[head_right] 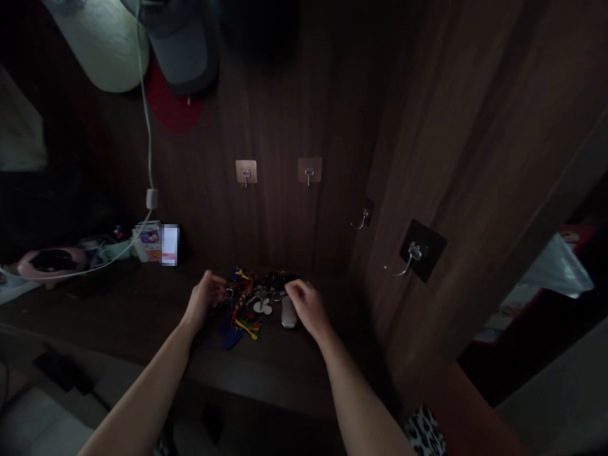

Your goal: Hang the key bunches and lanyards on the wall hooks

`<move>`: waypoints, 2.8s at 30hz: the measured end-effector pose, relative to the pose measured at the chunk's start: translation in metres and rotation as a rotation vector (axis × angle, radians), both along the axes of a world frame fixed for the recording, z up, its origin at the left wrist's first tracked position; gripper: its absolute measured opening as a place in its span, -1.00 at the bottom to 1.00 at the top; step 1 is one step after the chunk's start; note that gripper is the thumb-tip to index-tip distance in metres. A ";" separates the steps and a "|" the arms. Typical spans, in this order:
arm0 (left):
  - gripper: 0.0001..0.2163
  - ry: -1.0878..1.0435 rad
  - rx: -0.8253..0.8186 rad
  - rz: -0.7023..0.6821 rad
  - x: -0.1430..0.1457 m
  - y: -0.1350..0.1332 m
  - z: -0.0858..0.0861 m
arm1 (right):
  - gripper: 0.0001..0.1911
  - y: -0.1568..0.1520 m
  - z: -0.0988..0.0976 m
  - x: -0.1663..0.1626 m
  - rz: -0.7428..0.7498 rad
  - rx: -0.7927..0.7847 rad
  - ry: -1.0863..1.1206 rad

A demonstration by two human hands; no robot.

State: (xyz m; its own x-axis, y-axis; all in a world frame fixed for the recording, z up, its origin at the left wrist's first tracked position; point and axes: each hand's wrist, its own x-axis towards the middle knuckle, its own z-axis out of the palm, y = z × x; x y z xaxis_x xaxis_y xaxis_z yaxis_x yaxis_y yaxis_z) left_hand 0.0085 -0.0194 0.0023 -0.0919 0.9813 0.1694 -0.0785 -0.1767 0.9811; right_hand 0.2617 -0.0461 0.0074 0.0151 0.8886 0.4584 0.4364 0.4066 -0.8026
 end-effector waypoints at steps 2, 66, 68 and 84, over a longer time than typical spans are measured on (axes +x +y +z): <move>-0.59 0.119 0.072 0.052 0.001 0.002 -0.002 | -0.73 -0.002 -0.003 -0.005 0.046 0.076 -0.202; -0.79 0.190 0.181 0.147 0.019 -0.009 0.006 | -0.74 -0.002 -0.016 -0.022 0.023 0.048 -0.463; -0.73 0.040 0.136 0.043 0.024 -0.013 0.009 | -0.75 -0.002 -0.013 -0.024 0.027 0.071 -0.384; -0.83 -0.152 0.076 -0.457 0.047 -0.020 0.009 | -0.68 -0.004 -0.005 -0.045 0.306 -0.041 0.176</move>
State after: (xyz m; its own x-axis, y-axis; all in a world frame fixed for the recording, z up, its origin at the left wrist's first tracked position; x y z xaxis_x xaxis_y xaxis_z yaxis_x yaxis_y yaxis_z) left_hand 0.0554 -0.0399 0.0108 0.3164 0.9123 0.2600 -0.3066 -0.1611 0.9381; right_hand 0.2166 -0.0498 0.0028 -0.1784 0.8818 0.4366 0.1527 0.4631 -0.8730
